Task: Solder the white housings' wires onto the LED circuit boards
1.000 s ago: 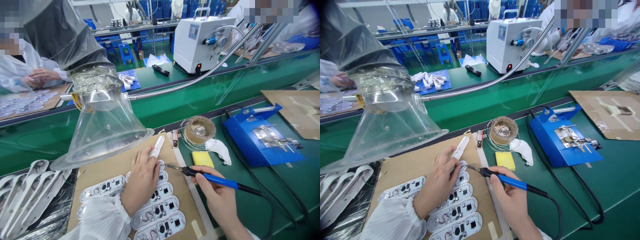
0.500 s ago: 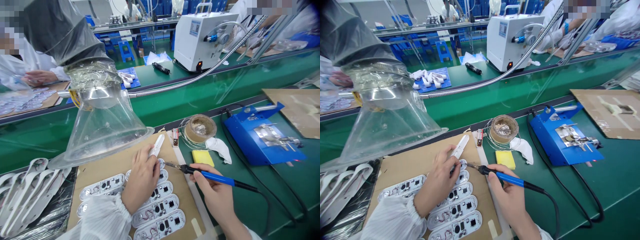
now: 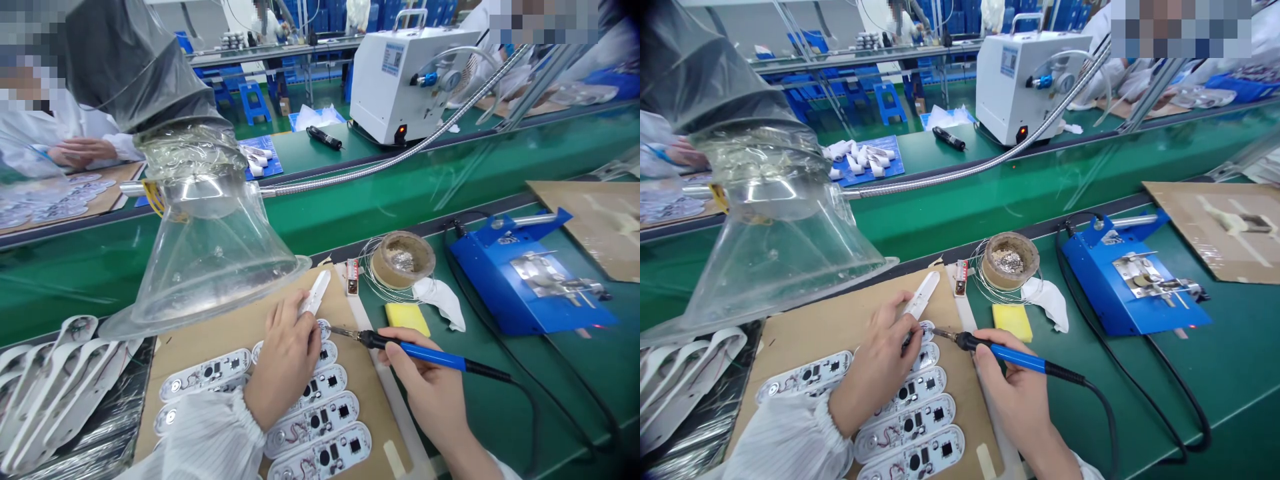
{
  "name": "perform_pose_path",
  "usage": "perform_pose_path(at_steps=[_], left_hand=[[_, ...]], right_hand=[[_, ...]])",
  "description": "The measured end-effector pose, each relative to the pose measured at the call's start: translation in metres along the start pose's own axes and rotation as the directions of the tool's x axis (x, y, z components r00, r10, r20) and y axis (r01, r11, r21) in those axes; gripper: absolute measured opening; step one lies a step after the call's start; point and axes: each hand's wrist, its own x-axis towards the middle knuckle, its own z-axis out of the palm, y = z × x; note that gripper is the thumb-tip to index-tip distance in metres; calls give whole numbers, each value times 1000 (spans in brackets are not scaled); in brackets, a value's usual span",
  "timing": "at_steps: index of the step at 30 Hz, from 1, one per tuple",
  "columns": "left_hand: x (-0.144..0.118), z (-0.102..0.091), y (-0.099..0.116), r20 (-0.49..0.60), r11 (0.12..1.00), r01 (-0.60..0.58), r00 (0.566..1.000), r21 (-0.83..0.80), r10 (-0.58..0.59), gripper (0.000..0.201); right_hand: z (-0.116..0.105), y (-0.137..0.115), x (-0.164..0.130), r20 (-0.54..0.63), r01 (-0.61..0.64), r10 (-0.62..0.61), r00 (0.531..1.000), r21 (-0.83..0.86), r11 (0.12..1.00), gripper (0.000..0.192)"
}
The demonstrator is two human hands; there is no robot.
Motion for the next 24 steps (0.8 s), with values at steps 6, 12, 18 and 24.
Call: perform_pose_path(at_steps=[6, 12, 18, 24], left_hand=[[0, 0, -1, -6, 1000, 0, 1000, 5, 0, 16], [0, 1, -1, 7, 1000, -5, 1000, 6, 5, 16], [-1, 1, -2, 6, 1000, -3, 1000, 11, 3, 17], [-1, 1, -1, 19, 1000, 11, 1000, 14, -11, 17]], right_hand=[[0, -2, 2, 24, 6, -6, 1000, -7, 1000, 10], [0, -9, 4, 9, 39, -39, 999, -60, 997, 10], [-1, -2, 3, 29, 77, -74, 997, -82, 994, 10], [-4, 8, -2, 38, 57, -54, 998, -78, 995, 12]])
